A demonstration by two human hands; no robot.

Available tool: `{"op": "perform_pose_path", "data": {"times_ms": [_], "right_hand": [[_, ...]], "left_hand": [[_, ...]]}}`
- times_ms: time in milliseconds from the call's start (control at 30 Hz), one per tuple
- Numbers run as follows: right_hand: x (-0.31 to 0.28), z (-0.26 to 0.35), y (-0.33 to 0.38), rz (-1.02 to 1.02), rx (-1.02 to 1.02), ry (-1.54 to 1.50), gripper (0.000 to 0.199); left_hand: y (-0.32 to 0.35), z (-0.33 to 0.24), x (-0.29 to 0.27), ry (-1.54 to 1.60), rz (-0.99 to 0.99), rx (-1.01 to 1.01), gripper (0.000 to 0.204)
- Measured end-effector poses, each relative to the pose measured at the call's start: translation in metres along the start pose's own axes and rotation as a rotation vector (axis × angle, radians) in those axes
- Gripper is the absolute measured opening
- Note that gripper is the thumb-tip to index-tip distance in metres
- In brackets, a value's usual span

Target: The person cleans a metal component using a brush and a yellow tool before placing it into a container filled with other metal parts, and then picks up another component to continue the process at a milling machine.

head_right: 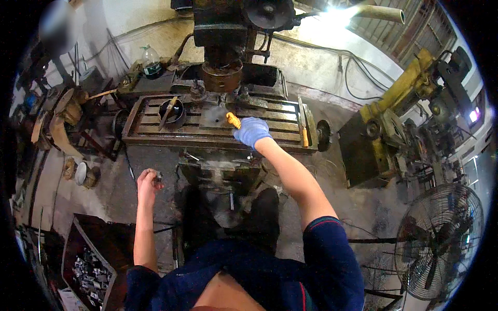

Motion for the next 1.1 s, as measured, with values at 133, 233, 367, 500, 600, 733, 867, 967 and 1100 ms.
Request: {"op": "perform_pose_path", "data": {"times_ms": [133,233,367,500,600,733,867,967,1100], "right_hand": [[-0.010,-0.010,-0.016,-0.061,0.110,-0.078,0.044],[-0.006,-0.028,0.001,-0.021,0.184,-0.100,0.048],[0.016,-0.016,0.046,0.235,-0.018,-0.237,0.054],[0.022,0.001,0.110,0.375,-0.267,-0.438,0.051],[0.038,0.012,0.144,0.411,-0.377,-0.345,0.051],[0.049,0.009,0.149,0.420,-0.302,-0.200,0.056],[0.042,-0.003,0.141,0.322,-0.209,-0.199,0.061],[0.039,-0.001,0.140,0.367,-0.230,-0.187,0.061],[0.028,0.003,0.144,0.395,-0.272,-0.325,0.058]], "left_hand": [[0.005,0.006,-0.004,0.053,0.038,-0.030,0.008],[0.002,0.018,-0.002,0.107,0.038,-0.107,0.010],[-0.004,0.037,0.020,0.120,0.090,-0.180,0.014],[-0.002,0.037,0.070,0.089,0.202,-0.182,0.016],[0.008,0.038,0.111,0.075,0.264,-0.246,0.015],[0.005,0.051,0.133,0.035,0.286,-0.270,0.013],[0.010,0.055,0.140,0.003,0.318,-0.290,0.013],[0.003,0.056,0.140,-0.034,0.291,-0.280,0.013],[0.002,0.051,0.144,-0.085,0.305,-0.254,0.014]]}}
Point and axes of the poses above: each hand's wrist, its own y-axis away from the middle knuckle, its own x-axis out of the palm, z = x × y, the point moved 7 cm from there along -y, towards the middle knuckle, and after that the axes turned 10 degrees about -z, right-handed, at the moved point
